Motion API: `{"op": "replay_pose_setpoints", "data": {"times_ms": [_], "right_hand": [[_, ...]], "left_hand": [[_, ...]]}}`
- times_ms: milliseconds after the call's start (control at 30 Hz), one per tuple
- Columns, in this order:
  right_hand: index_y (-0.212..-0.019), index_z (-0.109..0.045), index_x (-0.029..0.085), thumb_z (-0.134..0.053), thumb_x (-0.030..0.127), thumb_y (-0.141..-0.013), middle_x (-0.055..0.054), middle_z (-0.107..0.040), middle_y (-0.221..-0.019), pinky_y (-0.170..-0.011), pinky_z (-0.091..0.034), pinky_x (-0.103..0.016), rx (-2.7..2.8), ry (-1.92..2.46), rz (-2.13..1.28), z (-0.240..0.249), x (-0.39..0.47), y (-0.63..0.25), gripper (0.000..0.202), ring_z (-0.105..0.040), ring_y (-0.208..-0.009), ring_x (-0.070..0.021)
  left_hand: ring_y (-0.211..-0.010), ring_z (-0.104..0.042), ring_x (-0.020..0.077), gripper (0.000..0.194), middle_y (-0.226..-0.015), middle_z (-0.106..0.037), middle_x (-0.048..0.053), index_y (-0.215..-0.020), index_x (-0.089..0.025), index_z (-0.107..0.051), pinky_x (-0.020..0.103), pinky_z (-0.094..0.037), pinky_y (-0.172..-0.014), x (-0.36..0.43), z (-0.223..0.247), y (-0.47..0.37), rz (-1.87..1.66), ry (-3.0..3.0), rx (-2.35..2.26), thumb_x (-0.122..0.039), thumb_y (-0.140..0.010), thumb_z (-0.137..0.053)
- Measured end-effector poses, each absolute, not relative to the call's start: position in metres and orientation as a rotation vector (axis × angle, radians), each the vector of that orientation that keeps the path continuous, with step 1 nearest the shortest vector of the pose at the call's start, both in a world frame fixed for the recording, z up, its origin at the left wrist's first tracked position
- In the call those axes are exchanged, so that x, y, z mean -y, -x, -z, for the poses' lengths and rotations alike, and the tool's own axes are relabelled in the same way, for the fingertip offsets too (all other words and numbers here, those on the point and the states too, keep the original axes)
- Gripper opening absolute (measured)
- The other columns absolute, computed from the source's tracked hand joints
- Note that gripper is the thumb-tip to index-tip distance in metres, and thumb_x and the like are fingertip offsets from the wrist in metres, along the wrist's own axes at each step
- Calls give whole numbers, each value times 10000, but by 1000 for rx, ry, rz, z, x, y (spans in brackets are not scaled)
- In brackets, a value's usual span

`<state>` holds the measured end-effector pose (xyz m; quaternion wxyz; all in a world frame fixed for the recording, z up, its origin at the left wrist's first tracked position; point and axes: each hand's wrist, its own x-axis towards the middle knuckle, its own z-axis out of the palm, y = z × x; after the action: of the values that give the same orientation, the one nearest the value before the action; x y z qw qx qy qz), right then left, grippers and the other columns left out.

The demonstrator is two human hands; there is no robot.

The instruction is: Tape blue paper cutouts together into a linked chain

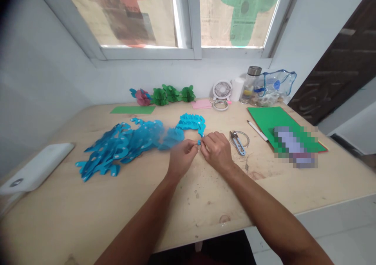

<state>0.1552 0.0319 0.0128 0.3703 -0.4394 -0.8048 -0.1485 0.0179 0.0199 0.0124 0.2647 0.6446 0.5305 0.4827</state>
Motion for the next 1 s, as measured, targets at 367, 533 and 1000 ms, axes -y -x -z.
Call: {"op": "replay_pose_setpoints", "data": {"times_ms": [367, 533, 1000], "right_hand": [[-674, -596, 173, -476, 208, -850, -50, -566, -657, -625, -296, -315, 2139, 1093, 467, -16, -29, -153, 217, -459, -680, -171], [-697, -608, 175, -463, 217, -858, -56, -568, -665, -631, -296, -323, 2187, 1094, 458, -18, -28, -153, 221, -459, -690, -178], [-862, -641, 165, -481, 173, -819, -71, -639, -792, -691, -378, -329, 2004, 1067, 225, -16, -25, -152, 165, -535, -770, -192]], "left_hand": [[-564, -520, 99, 147, -598, -612, -17, -613, -167, -601, 195, -381, -545, -19, -14, -17, -1291, -1719, -1408, -164, -727, -508], [-556, -517, 104, 148, -588, -605, -15, -604, -170, -595, 202, -379, -540, -19, -14, -17, -1295, -1723, -1418, -160, -722, -508], [-537, -502, 91, 107, -586, -584, -22, -638, -160, -621, 196, -406, -522, -23, -14, -15, -1400, -1507, -1333, -166, -702, -536]]}}
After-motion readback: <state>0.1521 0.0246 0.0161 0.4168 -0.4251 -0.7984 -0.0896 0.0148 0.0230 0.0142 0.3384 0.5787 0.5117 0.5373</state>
